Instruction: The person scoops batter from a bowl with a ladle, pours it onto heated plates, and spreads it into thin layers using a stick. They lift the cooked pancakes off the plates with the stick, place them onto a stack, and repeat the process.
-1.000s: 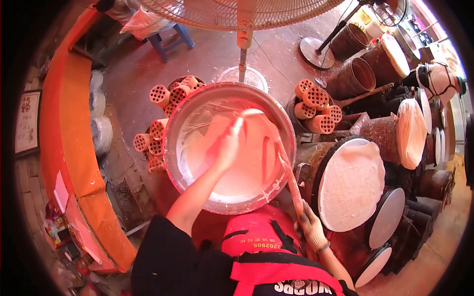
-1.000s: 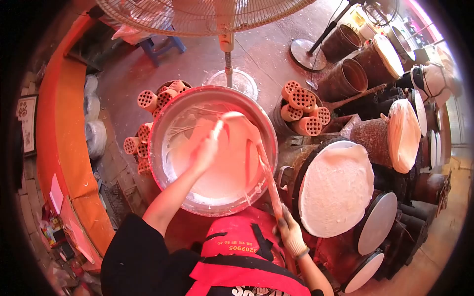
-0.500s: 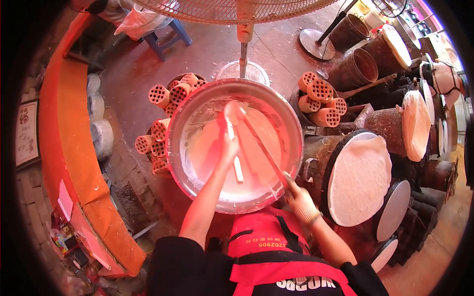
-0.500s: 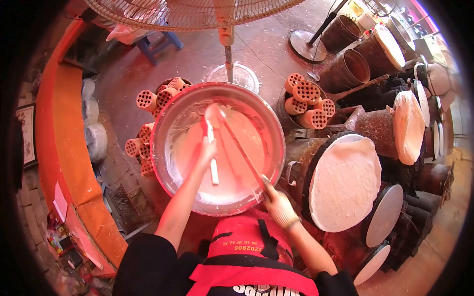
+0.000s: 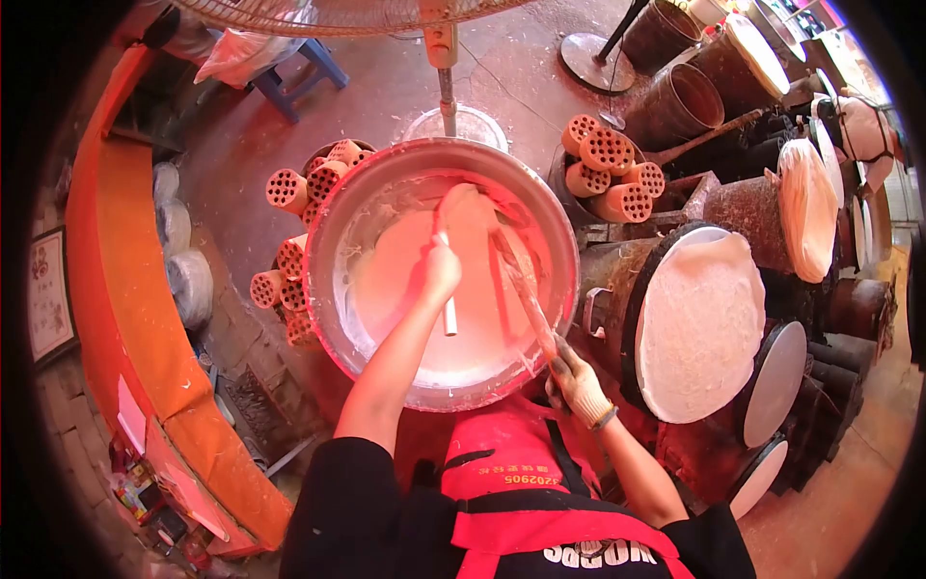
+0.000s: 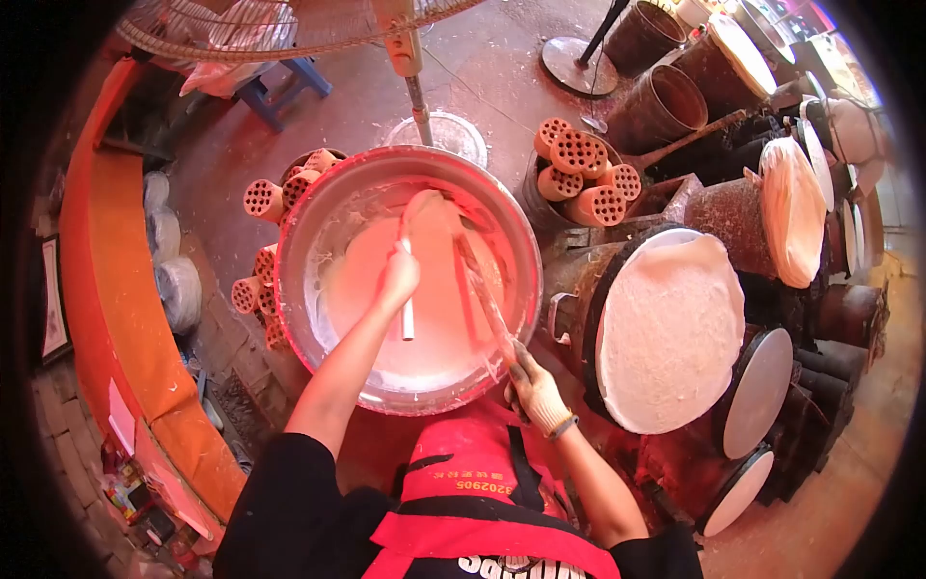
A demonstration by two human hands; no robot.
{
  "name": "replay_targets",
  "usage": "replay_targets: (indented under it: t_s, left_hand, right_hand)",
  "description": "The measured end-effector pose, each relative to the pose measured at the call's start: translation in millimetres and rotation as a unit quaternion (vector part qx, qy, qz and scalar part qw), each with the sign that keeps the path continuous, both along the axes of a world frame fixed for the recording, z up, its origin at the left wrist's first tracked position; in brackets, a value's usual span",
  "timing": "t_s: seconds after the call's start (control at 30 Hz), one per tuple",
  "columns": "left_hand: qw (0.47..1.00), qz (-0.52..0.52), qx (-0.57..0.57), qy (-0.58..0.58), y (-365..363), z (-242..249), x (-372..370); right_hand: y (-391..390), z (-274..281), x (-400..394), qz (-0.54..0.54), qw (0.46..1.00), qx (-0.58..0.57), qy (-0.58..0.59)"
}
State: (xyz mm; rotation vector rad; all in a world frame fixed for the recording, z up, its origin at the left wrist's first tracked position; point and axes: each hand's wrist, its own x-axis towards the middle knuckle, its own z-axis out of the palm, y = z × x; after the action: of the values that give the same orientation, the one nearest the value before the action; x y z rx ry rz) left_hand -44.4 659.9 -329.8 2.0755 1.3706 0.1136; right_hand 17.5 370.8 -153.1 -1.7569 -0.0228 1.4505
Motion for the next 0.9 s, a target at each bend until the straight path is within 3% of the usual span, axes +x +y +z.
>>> replay_targets:
  t_s: [0.03, 0.07, 0.1, 0.13, 0.17, 0.23, 0.27, 0.33, 0.37, 0.43, 0.57, 0.63, 0.67, 0.73, 0.8, 0.9]
  left_hand:
    - [1.0, -0.004, 0.0, 0.002, -3, -11, 2]
    - [0.978, 0.046, -0.198, -0.047, -8, -5, 6]
    - [0.912, 0.095, -0.387, -0.094, -15, 8, 10]
    - [0.844, 0.174, -0.484, -0.155, -25, 24, 14]
    - [0.845, 0.17, -0.482, -0.157, -33, 31, 12]
    - [0.717, 0.209, -0.597, -0.293, -57, 45, 1]
    - [0.72, 0.206, -0.593, -0.297, -67, 61, -4]
    - [0.629, 0.236, -0.607, -0.425, -85, 103, -11]
    - [0.634, 0.23, -0.599, -0.431, -89, 118, -16]
    - [0.456, 0.243, -0.638, -0.571, -91, 149, -35]
    - [0.366, 0.234, -0.594, -0.677, -103, 264, -61]
    - [0.348, 0.228, -0.585, -0.696, -109, 315, -74]
    - [0.307, 0.207, -0.592, -0.716, -116, 343, -77]
    - [0.335, 0.164, -0.56, -0.74, -125, 387, -87]
    - [0.354, 0.137, -0.526, -0.761, -131, 434, -96]
    - [0.443, 0.098, -0.504, -0.735, -129, 500, -112]
  right_hand:
    - [3, -3, 2, 0.002, 1.0, 0.008, 0.006]
    - [3, -1, 4, 0.02, 1.0, 0.0, -0.007]
    - [-4, -1, 2, 0.017, 1.0, -0.001, -0.006]
    - [-11, -1, 3, 0.05, 0.998, -0.006, -0.042]
    - [-18, -2, 6, 0.084, 0.993, -0.009, -0.081]
    - [-34, 4, 7, 0.113, 0.982, 0.019, -0.147]
    - [-40, 11, 8, 0.145, 0.972, 0.036, -0.18]
    - [-57, 12, 4, 0.19, 0.945, 0.101, -0.246]
    - [-59, 19, 5, 0.189, 0.943, 0.112, -0.251]
    - [-57, 41, 4, 0.239, 0.915, 0.161, -0.284]
    - [-57, 58, 3, 0.286, 0.886, 0.248, -0.267]
    - [-56, 67, -4, 0.304, 0.862, 0.286, -0.287]
    - [-54, 73, -9, 0.279, 0.851, 0.33, -0.299]
    - [-47, 93, -14, 0.27, 0.85, 0.358, -0.275]
    - [-36, 102, -20, 0.257, 0.817, 0.414, -0.308]
    - [-18, 139, -22, 0.225, 0.789, 0.475, -0.319]
